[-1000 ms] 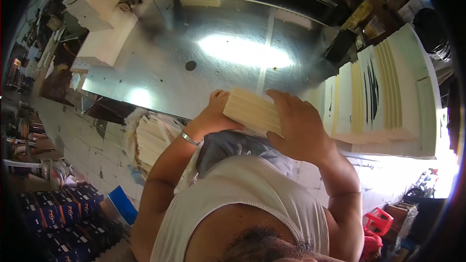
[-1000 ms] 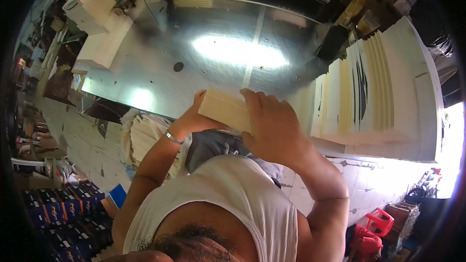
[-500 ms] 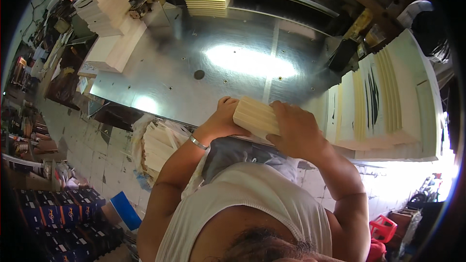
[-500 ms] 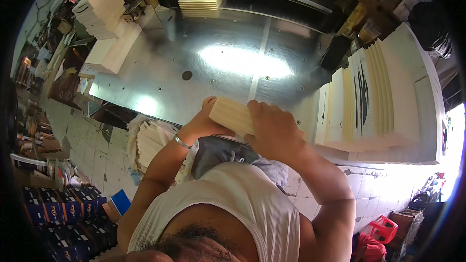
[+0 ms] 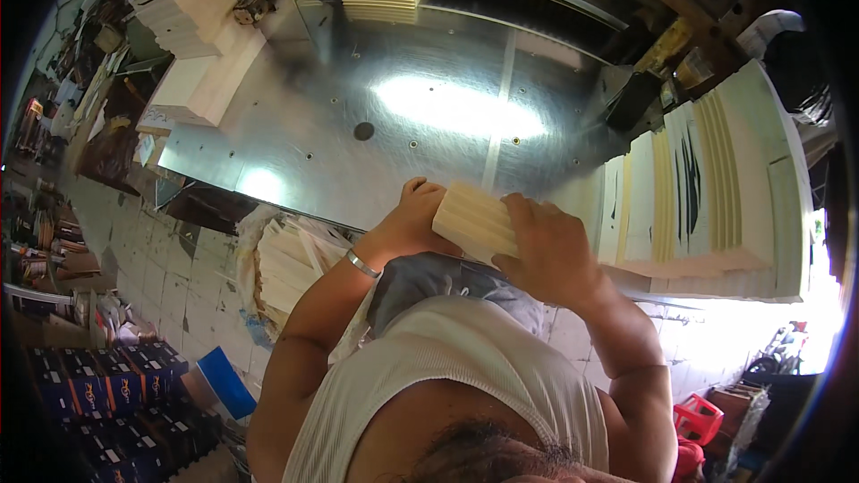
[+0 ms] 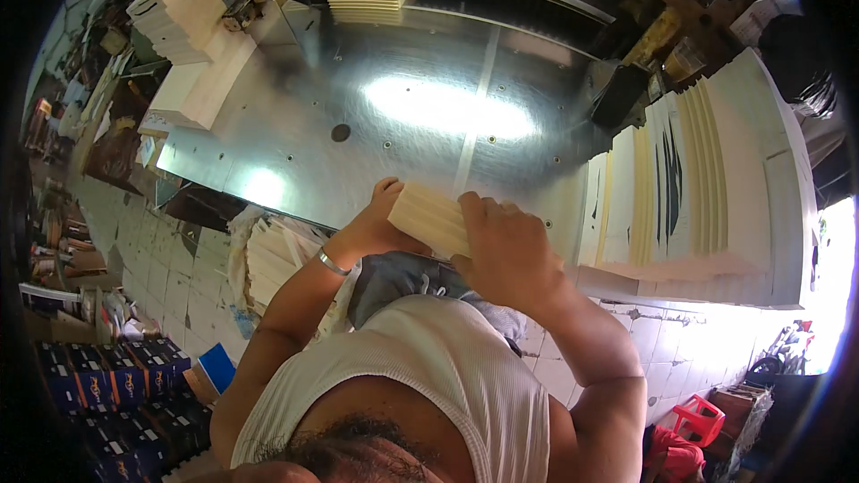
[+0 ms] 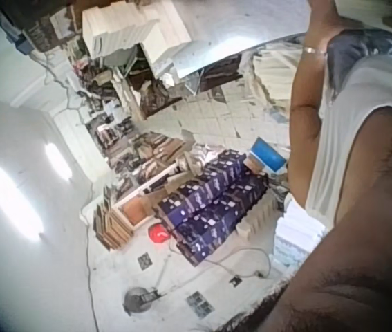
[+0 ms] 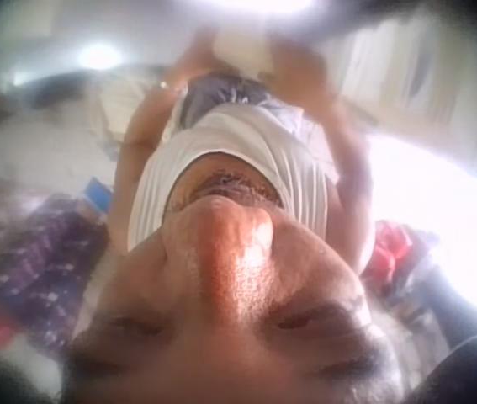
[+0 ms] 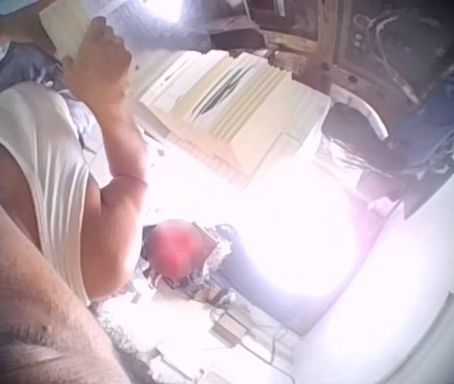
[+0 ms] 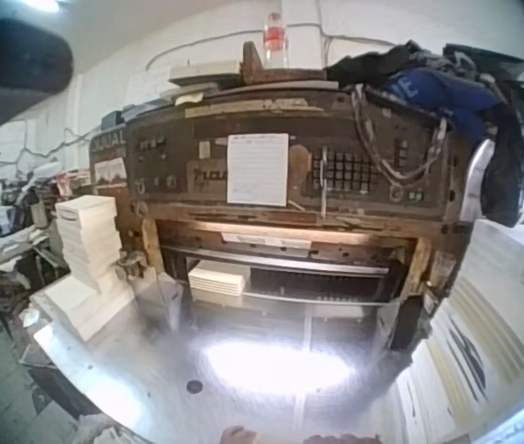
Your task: The person organizes stacks of paper by hand on a metal work surface, aligns them against the guides of a large industrial paper cutter, and uses a handheld piece of scrap paper to clear waste strips into a bin.
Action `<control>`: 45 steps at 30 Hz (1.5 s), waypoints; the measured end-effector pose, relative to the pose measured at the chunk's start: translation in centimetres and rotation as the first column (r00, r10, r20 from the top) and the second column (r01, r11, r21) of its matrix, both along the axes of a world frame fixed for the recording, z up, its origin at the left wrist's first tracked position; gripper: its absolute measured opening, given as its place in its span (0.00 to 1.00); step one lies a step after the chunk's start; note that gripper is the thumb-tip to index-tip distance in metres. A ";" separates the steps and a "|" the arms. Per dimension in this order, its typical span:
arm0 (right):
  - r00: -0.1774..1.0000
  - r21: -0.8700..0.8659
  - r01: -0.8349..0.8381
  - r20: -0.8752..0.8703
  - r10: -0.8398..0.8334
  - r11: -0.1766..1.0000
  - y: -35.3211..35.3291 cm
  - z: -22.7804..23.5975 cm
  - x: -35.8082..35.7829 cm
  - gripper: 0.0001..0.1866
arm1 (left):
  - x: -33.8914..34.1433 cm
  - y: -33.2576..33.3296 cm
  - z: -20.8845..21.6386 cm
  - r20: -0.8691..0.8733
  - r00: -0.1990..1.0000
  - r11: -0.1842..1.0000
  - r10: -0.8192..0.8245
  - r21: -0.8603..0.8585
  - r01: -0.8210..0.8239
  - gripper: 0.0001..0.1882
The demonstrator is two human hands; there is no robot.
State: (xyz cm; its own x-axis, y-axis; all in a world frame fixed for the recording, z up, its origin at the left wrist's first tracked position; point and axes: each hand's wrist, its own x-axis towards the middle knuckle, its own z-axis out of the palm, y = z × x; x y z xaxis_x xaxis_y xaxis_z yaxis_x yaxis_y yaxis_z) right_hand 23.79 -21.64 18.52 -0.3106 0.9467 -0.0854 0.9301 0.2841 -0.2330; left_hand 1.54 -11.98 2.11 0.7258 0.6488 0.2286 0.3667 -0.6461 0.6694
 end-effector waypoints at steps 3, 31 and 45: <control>1.000 -0.014 -0.004 0.026 0.004 1.000 -0.2 0.4 0.2 0.31 | 0.2 0.2 0.3 0.007 1.000 1.000 -0.006 0.017 0.006 0.39; 0.998 0.096 -0.024 -0.051 0.029 0.995 -0.7 1.0 0.6 0.30 | 1.0 -0.3 0.2 0.006 1.000 0.999 -0.016 0.046 0.015 0.38; 1.000 0.108 -0.005 -0.022 0.007 0.994 -1.1 -0.6 1.2 0.30 | 0.9 -0.4 -0.6 0.047 0.999 0.998 -0.015 0.054 0.012 0.39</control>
